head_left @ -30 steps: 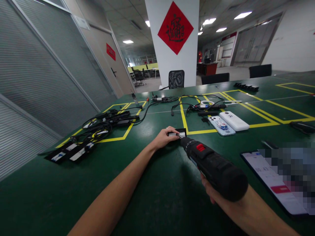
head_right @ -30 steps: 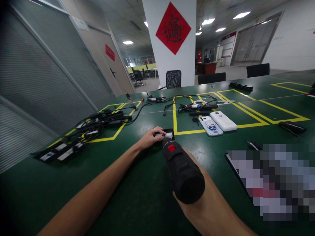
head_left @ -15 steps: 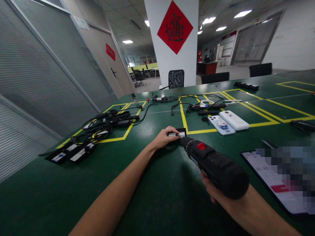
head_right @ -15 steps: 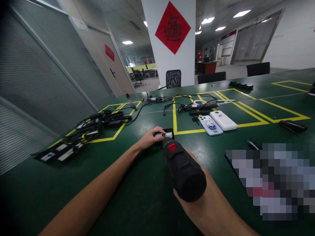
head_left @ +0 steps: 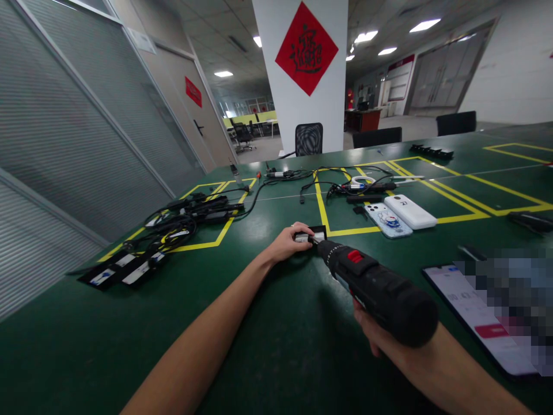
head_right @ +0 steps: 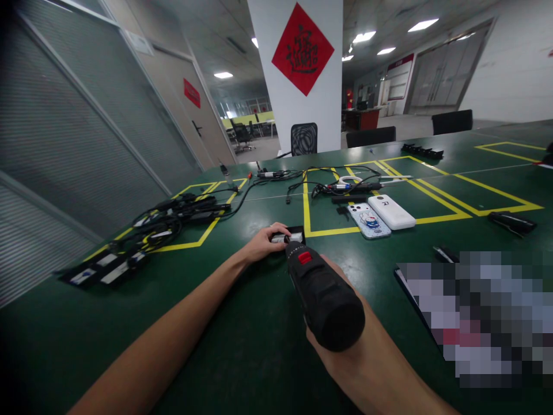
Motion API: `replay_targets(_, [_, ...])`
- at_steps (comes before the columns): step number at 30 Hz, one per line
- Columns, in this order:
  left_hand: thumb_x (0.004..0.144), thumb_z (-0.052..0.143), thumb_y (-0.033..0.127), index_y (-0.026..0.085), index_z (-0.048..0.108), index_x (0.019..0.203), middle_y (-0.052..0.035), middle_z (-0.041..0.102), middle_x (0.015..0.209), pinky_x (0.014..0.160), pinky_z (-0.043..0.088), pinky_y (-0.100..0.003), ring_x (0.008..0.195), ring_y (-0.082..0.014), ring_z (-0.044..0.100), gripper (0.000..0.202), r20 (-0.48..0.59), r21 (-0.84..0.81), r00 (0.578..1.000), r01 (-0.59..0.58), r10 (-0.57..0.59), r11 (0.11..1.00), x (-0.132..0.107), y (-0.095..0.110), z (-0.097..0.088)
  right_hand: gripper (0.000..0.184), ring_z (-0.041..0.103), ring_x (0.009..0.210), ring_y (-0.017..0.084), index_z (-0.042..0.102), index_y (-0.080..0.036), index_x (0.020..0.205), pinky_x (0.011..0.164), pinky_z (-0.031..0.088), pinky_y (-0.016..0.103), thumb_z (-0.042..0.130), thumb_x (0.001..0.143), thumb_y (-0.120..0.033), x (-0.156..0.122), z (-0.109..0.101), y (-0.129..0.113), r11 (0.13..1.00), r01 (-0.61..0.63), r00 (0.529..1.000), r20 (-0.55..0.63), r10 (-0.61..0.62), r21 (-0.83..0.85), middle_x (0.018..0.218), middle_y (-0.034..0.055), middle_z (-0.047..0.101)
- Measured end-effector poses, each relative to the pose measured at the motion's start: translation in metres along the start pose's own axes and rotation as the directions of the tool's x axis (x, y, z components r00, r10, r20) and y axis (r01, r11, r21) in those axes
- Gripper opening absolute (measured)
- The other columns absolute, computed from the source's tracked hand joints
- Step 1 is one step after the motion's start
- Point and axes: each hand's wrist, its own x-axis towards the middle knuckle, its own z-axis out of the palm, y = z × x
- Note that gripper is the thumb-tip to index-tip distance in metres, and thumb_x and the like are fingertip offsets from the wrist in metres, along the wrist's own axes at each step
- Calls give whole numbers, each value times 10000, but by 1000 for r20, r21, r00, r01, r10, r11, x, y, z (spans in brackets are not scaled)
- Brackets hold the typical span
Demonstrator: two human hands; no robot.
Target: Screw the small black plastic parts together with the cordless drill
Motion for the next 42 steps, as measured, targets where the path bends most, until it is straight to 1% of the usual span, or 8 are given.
replay_targets(6, [684,667,193,185,649,937,-42,541,1070,877,412,-293,962,-180,543,254,-2,-3,1000,-10,10,1000,1,0,1,383,635,949,230,581,-304,1096,796,551,346,582,727,-202,0,-1,-8,1000,1,1000,13,-1,10,901,-16,693])
replay_targets(11, [664,683,182,185,658,924,-43,552,1065,890,404,-298,976,-185,543,261,-23,8,999,-30,31,1000,2,-3,2,379,642,922,229,587,-310,1081,767,558,327,607,715,-214,0,-1,-5,1000,-21,1000,23,21,-5,887,-20,694])
replay_targets(18, [655,692,178,168,664,904,-55,554,1063,863,432,-302,947,-184,557,251,-54,22,998,-44,45,999,3,-6,3,452,649,902,231,572,-330,1102,723,570,310,630,674,-197,4,2,-3,1000,-16,1000,2,16,-2,900,-30,694])
replay_targets(25, [690,690,230,175,682,914,-63,564,1072,934,389,-322,1022,-195,532,231,-84,5,996,-37,37,999,2,-4,4,521,648,898,249,551,-334,1152,691,575,330,641,654,-210,2,4,1,1000,-23,1000,-6,23,15,901,-10,694])
replay_targets(31, [707,682,259,185,684,932,-67,574,1082,949,378,-336,1044,-207,528,237,-66,-1,997,-30,30,1000,1,-3,2,589,644,929,262,513,-304,1216,720,578,376,647,649,-219,2,4,3,997,-13,1000,-8,14,81,975,13,677])
replay_targets(35, [730,666,279,177,679,948,-73,571,1093,938,383,-334,1046,-208,527,241,-44,-12,999,-21,21,1000,1,-3,1,555,639,952,270,538,-299,1192,750,575,397,645,654,-217,2,6,11,994,-8,1000,8,7,113,998,22,672])
replay_targets(39, [736,663,298,178,681,949,-75,558,1115,928,385,-333,1054,-214,526,246,-39,-23,999,-20,19,1000,1,-3,0,501,644,946,275,588,-319,1127,773,572,401,639,646,-184,3,12,28,991,-81,995,61,75,104,938,7,691])
replay_targets(42, [741,658,312,180,684,949,-74,555,1116,929,385,-338,1052,-216,528,248,-41,-31,999,-12,11,999,1,-3,0,455,666,888,266,617,-321,1082,734,578,389,624,652,-173,2,13,36,990,-117,989,99,109,81,893,-2,701])
